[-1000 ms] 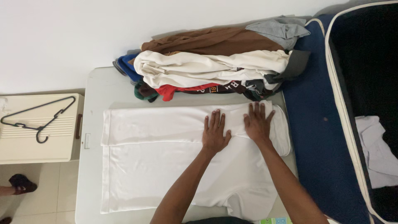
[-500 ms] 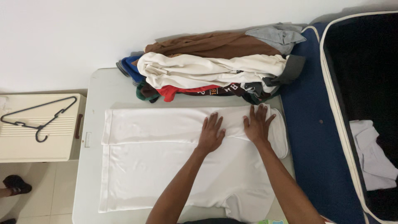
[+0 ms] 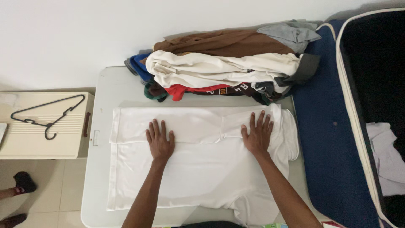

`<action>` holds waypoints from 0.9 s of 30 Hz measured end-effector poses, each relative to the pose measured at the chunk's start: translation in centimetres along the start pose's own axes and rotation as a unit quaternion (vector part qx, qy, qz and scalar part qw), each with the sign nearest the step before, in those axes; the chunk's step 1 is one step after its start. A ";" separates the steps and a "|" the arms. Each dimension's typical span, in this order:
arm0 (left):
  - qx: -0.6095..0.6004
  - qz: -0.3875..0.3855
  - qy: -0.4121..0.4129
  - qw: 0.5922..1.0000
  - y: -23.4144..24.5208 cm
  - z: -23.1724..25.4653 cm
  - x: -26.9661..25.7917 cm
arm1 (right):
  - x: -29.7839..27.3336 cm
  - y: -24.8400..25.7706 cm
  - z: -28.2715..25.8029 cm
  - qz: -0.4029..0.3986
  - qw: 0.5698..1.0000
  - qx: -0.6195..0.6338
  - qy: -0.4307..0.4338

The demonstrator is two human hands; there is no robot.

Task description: The person places a folded white polo shirt into a suitcase and then spreads a large white t-shirt on a table to begin folding it.

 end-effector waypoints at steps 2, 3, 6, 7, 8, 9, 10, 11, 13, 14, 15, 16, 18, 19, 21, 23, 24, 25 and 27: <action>0.002 0.000 0.002 1.000 -0.1 -0.2 -0.1 | -0.3 -0.3 -0.1 -0.012 1.000 -0.004 -0.006; 0.002 0.002 0.000 1.000 -0.2 0.0 0.2 | 0.1 -0.4 0.0 -0.014 1.000 -0.001 -0.006; 0.000 0.025 0.003 1.000 0.2 0.1 0.4 | 1.0 -0.5 0.3 -0.014 1.000 0.006 -0.006; 0.001 0.025 0.004 1.000 0.1 0.1 0.6 | 1.3 -0.6 0.4 -0.013 1.000 0.008 -0.006; 0.002 0.026 0.004 1.000 0.1 0.1 0.8 | 1.5 -0.7 0.4 -0.012 1.000 0.010 -0.003; 0.002 0.026 0.005 1.000 0.0 0.1 1.1 | 1.7 -0.8 0.4 -0.012 1.000 0.012 -0.001; 0.001 0.024 0.003 1.000 -0.1 0.1 1.4 | 1.9 -0.8 0.5 -0.012 1.000 0.013 0.001; 0.001 0.023 0.002 1.000 -0.1 0.1 1.6 | 2.0 -0.9 0.6 -0.014 1.000 0.017 0.001; -0.015 0.026 0.003 1.000 0.0 0.1 1.8 | 2.2 -1.0 0.7 -0.016 1.000 0.024 0.001; -0.030 0.029 0.004 0.999 0.1 0.1 1.9 | 2.5 -1.0 0.8 -0.022 0.999 0.029 -0.003; -0.044 0.032 0.006 0.998 0.3 0.1 1.9 | 2.6 -1.0 0.9 -0.029 0.999 0.034 -0.007; -0.040 0.016 0.017 0.999 0.1 -0.2 1.9 | 2.8 -1.1 0.8 -0.036 0.999 0.038 -0.012; -0.033 -0.018 0.038 0.999 -0.3 -0.4 2.3 | 3.2 -1.4 0.9 -0.056 0.997 0.012 -0.046; -0.019 -0.022 0.031 0.999 -0.4 0.0 2.5 | 3.2 -1.6 0.9 -0.067 0.996 -0.001 -0.064; 0.010 -0.029 0.018 0.999 -0.7 0.7 3.0 | 3.6 -2.5 -0.3 -0.084 0.992 -0.055 -0.075; -0.020 -0.029 -0.018 0.999 -1.1 2.3 3.8 | 3.9 -3.7 -2.8 -0.088 0.994 -0.035 -0.050; -0.035 -0.030 -0.036 0.998 -1.3 3.0 4.1 | 3.9 -4.3 -4.8 -0.083 0.996 0.011 -0.021; -0.040 -0.031 -0.046 0.998 -1.4 3.3 4.3 | 3.9 -4.5 -6.5 -0.078 0.995 0.057 0.008; -0.048 -0.033 -0.061 0.996 -1.6 3.3 4.3 | 3.7 -5.6 -7.4 -0.133 0.989 0.060 -0.007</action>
Point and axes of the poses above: each hand's wrist, its own x-axis towards the middle knuckle, its own y-axis out of the back of the hand, z = x × y, the point moved 10 cm from there along x, towards the middle knuckle, and after that the axes turned 9 degrees about x, right-handed, at the moved point
